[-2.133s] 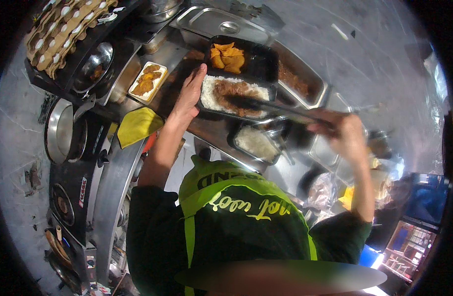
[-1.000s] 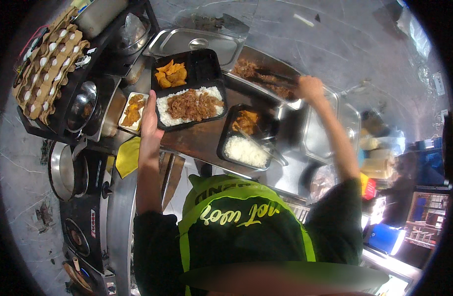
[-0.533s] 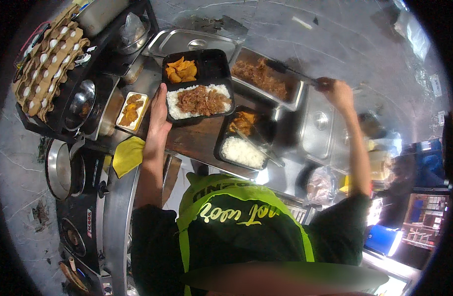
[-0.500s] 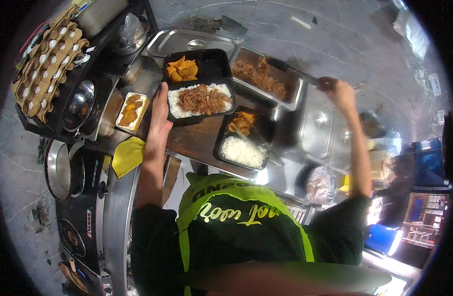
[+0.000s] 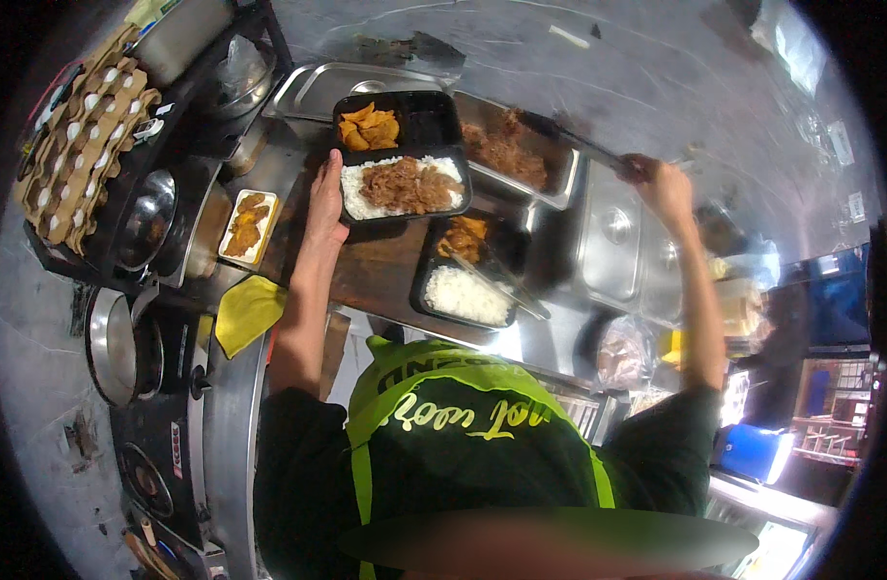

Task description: The person assembles meal boxes by scooping rice and various cooked items from stainless steel containers into compartmentalized trays. They then transfer the filled boxes into a microwave and later stir-fry green vegetables in a wok, transferring them into a metal bowl.

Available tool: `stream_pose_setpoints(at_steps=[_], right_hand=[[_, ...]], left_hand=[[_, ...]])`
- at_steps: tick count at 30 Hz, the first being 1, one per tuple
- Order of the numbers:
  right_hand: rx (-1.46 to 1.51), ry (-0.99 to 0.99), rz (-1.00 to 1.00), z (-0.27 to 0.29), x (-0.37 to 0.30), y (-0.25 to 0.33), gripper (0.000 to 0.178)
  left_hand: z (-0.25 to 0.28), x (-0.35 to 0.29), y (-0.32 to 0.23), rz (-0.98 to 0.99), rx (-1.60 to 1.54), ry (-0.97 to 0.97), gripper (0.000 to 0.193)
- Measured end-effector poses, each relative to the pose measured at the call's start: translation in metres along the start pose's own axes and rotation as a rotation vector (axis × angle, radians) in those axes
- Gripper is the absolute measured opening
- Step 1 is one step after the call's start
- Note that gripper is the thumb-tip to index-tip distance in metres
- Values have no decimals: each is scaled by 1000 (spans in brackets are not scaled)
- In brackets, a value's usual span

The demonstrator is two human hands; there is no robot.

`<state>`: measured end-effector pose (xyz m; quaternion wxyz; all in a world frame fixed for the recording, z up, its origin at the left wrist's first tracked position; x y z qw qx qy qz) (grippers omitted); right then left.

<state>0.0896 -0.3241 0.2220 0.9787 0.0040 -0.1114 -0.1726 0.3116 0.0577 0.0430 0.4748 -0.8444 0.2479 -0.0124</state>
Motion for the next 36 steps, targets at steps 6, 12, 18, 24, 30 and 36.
stream_pose_setpoints(at_steps=[6, 12, 18, 24, 30, 36], right_hand=[[-3, -14, 12, 15, -8, 2, 34], [142, -94, 2, 71, -18, -5, 32], [447, -37, -48, 116, -29, 16, 35], [620, 45, 1, 98, -41, 56, 35], [333, 142, 299, 45, -51, 110, 31], [359, 113, 241, 69, -48, 112, 32]], left_hand=[[1, -2, -1, 11, 7, -12, 62], [9, 5, 5, 33, 73, -81, 65], [0, 5, 9, 39, 16, -19, 66], [-12, -6, 10, 98, -27, 17, 57], [-14, -16, 5, 120, -103, 43, 50], [0, -23, -2, 63, -95, -3, 50]])
Point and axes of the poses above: each hand's wrist, its own x-axis towards the middle knuckle, its own z-axis out of the back of the hand, y = z × x, the point moved 8 cm from there along x, towards the middle knuckle, and after that the axes turned 5 degrees about z, right-handed, at the moved point
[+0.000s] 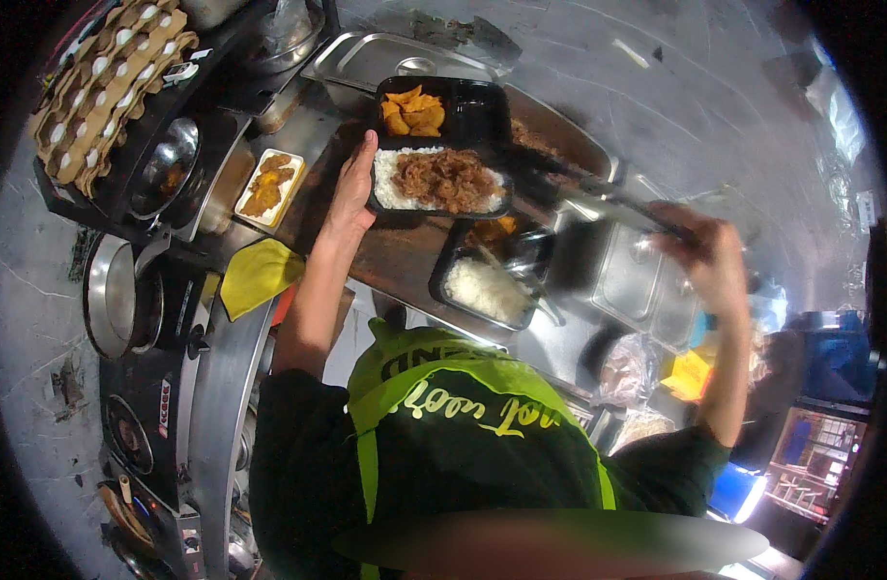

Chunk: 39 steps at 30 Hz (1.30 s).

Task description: The person assembles meal boxes by scooping rice and various cooked items from stainless steel containers into compartmentalized trays. They then transfer the filled boxes into a microwave and later stir-fry green vegetables in a wok, transferring them into a metal bowl.

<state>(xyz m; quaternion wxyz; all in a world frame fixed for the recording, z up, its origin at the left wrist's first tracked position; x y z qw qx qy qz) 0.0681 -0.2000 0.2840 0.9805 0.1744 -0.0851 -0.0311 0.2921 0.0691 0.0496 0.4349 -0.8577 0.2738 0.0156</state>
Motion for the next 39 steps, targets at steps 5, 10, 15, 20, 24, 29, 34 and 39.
stream_pose_setpoints(at_steps=[5, 10, 15, 20, 24, 29, 34, 39], right_hand=[[-73, 13, 89, -7, 7, 16, 29], [-184, -19, 180, -9, 9, 25, 28], [-121, -20, 102, -6, 9, 15, 28], [-166, 27, 137, -19, 19, 31, 29], [-209, -14, 238, -33, 25, 33, 29], [-231, 37, 179, -38, 35, 39, 26], [-158, -2, 199, -12, 26, 36, 27], [-184, 51, 193, -28, 26, 29, 29]], left_hand=[[-5, -11, -8, -16, -4, 17, 49], [0, -14, -14, -64, 20, 17, 49], [2, -18, -20, -76, 13, 6, 50], [6, -14, -14, -52, 8, -11, 50], [-2, -9, -6, -40, 38, 18, 50], [-14, -15, 1, 24, 57, 59, 49], [-2, -17, 2, 22, 17, 39, 49], [-5, -16, 3, 57, 34, 49, 55]])
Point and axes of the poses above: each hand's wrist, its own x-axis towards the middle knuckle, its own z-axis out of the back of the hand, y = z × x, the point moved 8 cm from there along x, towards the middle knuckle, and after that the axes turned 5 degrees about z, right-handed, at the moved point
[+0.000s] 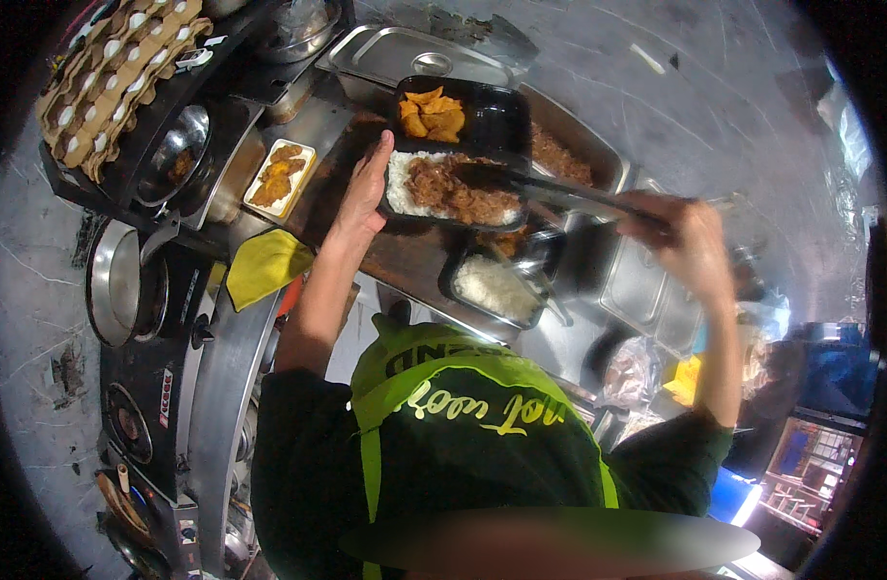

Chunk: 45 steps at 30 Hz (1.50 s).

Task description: The person assembles meal boxes by scooping rice and various cooked items from stainless steel containers into compartmentalized trays. They then transfer the filled boxes into a microwave and later stir-fry green vegetables in a wok, transferring them into a metal bowl.

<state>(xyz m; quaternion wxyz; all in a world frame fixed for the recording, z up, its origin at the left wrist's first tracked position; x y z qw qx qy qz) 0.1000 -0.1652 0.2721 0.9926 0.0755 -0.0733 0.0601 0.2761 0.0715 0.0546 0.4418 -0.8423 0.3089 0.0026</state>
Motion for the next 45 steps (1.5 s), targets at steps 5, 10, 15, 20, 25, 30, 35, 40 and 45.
stream_pose_setpoints(at_steps=[5, 10, 15, 20, 25, 30, 35, 40, 45], right_hand=[[-70, 11, 54, -11, 21, 17, 27], [18, -52, 17, 25, 13, 5, 28], [-23, 0, -15, 15, 0, -6, 28], [-34, -42, -19, 20, -7, -5, 27], [166, -115, -89, 48, -18, 0, 28], [267, -188, -134, 62, -27, -6, 29], [279, -212, -183, 71, -31, -7, 29], [290, -285, -134, 71, -33, -7, 28], [290, -187, -211, 44, -30, -12, 27]], left_hand=[[2, 11, 10, -8, 51, -19, 56], [2, 2, 6, 3, 15, -20, 53], [-8, -8, -6, -26, 0, 18, 50], [5, 0, -3, -41, -3, 4, 48], [14, 2, -2, -60, -27, -4, 47], [11, 1, -2, -41, -37, 9, 50], [7, -1, -5, -57, -26, -6, 51], [3, -1, -7, -38, -17, -8, 51], [2, -3, -7, -43, -72, 16, 50]])
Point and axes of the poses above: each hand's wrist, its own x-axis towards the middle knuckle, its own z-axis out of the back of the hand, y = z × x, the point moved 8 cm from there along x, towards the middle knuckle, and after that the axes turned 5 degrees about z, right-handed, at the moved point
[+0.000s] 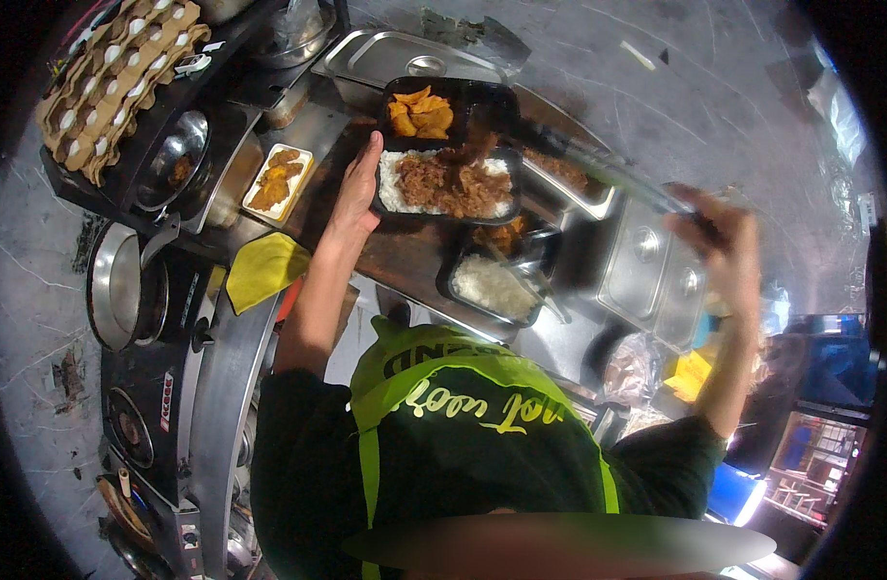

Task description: The person assembles meal boxes by scooping rice and various cooked items from stainless steel containers into compartmentalized trays. They then transfer the filled boxes into a microwave and later stir-fry green vegetables in a wok, transferring them into a metal bowl.

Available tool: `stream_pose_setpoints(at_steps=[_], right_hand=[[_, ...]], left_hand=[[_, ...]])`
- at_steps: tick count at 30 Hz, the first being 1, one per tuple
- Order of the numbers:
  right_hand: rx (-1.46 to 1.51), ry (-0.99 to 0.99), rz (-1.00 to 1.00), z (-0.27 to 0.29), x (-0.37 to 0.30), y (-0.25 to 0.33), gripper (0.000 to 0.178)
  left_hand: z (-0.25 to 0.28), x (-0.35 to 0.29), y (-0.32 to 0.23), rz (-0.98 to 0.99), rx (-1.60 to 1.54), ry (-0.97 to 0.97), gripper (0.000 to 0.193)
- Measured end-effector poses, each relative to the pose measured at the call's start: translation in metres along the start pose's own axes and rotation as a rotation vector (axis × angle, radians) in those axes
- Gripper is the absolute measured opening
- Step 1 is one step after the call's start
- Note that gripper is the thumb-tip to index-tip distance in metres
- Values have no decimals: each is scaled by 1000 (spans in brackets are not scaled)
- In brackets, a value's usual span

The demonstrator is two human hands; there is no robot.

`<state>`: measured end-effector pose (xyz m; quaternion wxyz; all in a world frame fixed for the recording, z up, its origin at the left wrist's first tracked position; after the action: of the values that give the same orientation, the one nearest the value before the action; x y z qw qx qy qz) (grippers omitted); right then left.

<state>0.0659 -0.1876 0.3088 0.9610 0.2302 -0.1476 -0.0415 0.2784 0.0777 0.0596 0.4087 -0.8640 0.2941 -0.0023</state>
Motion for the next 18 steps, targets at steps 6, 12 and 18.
stream_pose_setpoints(at_steps=[6, 12, 18], right_hand=[[-175, 39, 172, -18, -2, -1, 27], [-125, 50, 109, -12, -2, 2, 30], [-276, 110, 201, -27, -3, 17, 31]], left_hand=[[-3, -5, -5, -25, 23, -24, 53], [3, -4, -7, -45, 21, -14, 51], [-2, -2, -10, -62, 40, -13, 50]])
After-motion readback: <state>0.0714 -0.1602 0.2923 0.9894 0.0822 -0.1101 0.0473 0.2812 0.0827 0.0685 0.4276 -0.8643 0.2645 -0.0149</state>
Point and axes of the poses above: each hand's wrist, its own x-axis towards the middle knuckle, its own z-axis out of the back of the hand, y = z × x, the point moved 8 cm from there along x, towards the middle knuckle, and after that the axes turned 5 degrees about z, right-handed, at the moved point
